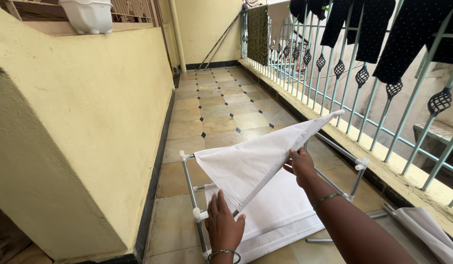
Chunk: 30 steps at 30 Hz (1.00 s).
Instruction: The person assembles a fabric shoe rack by sliding metal rods through fabric sleeves, attaching plastic corner connectors, and connecting vertical and horizontal tubes together by hand.
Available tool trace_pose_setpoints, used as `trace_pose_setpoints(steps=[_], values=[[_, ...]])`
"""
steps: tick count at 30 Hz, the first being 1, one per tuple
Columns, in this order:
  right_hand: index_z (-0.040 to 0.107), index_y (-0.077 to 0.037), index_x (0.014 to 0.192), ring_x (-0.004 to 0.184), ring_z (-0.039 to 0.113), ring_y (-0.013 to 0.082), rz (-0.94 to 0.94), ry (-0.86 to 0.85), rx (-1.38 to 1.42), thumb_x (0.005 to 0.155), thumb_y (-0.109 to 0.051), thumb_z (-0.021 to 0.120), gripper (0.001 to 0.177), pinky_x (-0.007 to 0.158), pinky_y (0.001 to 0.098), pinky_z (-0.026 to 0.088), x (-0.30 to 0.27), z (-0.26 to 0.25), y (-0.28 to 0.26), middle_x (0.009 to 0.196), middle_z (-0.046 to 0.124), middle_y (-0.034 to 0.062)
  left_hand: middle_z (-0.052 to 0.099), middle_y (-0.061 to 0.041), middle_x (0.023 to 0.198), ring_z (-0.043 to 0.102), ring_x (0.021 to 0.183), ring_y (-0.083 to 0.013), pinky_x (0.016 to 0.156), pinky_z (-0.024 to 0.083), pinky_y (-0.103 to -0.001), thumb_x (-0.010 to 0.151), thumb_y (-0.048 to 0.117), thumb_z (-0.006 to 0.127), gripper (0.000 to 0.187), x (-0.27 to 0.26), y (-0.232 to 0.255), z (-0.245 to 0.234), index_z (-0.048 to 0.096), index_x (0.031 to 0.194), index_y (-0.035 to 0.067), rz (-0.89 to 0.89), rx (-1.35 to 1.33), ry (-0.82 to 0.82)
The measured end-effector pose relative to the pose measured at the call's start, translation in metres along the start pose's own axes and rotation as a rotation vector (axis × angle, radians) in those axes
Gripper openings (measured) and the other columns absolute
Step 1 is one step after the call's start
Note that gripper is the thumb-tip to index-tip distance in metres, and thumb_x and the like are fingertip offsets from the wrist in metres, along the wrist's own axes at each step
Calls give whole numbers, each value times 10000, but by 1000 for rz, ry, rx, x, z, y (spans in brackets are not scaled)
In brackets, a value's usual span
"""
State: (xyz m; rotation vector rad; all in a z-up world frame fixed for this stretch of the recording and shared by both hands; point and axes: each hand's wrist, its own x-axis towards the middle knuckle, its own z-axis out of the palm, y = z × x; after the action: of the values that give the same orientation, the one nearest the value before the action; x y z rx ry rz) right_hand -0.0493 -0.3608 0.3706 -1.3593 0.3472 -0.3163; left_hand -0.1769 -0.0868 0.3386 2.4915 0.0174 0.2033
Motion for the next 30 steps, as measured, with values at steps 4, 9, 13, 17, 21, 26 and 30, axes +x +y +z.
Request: trace_pose_setpoints(steps=[4,9,13,17,21,26,30], values=[[535,-104,1275,1057,661,231,-32,6,-48,1062,-265,482,273,921,421,564,22,5,-6,1242,622,84,425,-92,1530,399,1448,-273,1162,332,-517,882,324,761,878,10,-28,40,218,1551,150,-127,140,-127],[553,-66,1228,994,665,220,-60,-14,-3,1052,-266,528,269,899,422,568,44,1,7,1175,639,88,638,-41,1290,631,1215,-261,1046,473,-476,1042,262,530,268,32,-72,95,553,1296,179,-189,181,-256],[605,-51,1146,902,667,193,-59,-69,45,1033,-276,569,254,865,386,587,39,-1,25,1036,664,64,693,-50,1146,682,1102,-264,921,543,-429,1022,218,517,205,49,-92,128,675,1150,185,-102,53,-126],[648,-29,1104,857,666,182,-76,-86,-27,1038,-289,564,281,830,369,585,23,-2,25,987,690,77,686,-68,1086,681,1068,-291,906,539,-452,1003,198,540,200,56,-101,136,692,1130,186,-110,-1,-97],[654,-38,1119,890,697,191,-32,-73,-49,1027,-279,565,272,842,359,587,13,-6,18,1037,722,84,679,-90,1001,674,996,-310,865,532,-457,961,210,609,228,63,-105,132,701,1169,205,-59,-125,-45],[647,-34,1146,941,706,218,50,-94,-25,1006,-246,586,261,841,375,589,11,-10,21,1067,710,93,689,-116,897,688,890,-293,829,526,-425,946,290,688,232,69,-97,128,732,1144,177,17,-178,72],[642,-53,1163,946,708,214,79,-127,-9,993,-251,578,268,837,366,585,-2,-8,35,1084,721,76,706,-75,936,702,880,-244,785,545,-384,777,206,813,323,73,-94,129,713,1070,112,48,-410,284]])
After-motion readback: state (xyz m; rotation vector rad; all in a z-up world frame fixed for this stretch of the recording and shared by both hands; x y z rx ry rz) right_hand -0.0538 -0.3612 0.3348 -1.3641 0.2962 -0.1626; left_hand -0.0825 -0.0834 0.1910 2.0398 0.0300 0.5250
